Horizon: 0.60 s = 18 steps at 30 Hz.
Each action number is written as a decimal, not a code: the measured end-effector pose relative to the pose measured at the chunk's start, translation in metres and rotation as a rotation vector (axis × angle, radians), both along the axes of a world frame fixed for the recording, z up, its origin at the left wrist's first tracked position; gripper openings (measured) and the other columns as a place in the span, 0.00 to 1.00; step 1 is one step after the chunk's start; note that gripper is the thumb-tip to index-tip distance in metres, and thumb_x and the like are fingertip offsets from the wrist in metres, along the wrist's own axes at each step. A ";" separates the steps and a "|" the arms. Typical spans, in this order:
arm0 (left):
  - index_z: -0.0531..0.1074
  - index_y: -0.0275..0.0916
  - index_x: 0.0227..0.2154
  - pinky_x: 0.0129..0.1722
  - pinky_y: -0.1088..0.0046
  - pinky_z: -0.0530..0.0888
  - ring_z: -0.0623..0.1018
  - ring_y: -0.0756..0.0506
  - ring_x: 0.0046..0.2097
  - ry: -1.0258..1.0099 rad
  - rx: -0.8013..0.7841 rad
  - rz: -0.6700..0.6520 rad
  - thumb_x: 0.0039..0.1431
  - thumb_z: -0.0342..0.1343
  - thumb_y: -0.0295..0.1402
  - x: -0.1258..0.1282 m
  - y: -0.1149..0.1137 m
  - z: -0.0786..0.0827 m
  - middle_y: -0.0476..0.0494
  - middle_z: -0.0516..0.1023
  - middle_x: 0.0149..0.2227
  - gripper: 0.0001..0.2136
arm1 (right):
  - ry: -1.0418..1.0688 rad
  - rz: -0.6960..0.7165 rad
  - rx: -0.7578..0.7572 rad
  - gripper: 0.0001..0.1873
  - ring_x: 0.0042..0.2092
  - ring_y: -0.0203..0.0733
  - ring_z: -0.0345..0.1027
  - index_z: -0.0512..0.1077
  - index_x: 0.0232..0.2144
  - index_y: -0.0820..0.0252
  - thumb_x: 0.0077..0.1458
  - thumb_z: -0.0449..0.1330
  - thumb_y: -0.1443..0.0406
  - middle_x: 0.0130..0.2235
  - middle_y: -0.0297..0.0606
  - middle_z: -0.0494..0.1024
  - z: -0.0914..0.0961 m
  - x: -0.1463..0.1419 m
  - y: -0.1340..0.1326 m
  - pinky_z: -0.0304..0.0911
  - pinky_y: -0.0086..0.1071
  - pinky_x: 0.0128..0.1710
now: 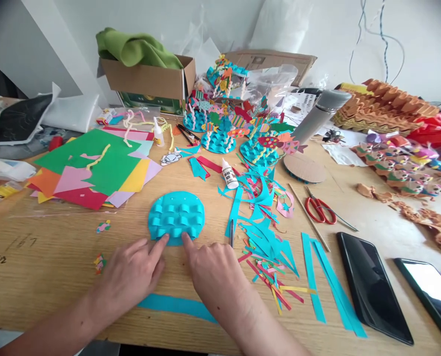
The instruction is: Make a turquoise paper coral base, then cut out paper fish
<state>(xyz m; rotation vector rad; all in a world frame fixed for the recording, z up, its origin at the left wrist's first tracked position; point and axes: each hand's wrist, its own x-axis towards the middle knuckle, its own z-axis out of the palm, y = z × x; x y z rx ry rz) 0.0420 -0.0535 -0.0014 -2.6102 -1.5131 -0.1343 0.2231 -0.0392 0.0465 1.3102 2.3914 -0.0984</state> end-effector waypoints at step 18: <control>0.64 0.27 0.54 0.24 0.69 0.70 0.76 0.45 0.28 -0.154 -0.015 -0.058 0.58 0.44 0.20 -0.003 0.000 -0.005 0.47 0.74 0.24 0.20 | 0.205 0.118 0.254 0.41 0.20 0.39 0.66 0.65 0.59 0.61 0.38 0.56 0.77 0.19 0.30 0.72 -0.024 0.018 -0.002 0.40 0.35 0.20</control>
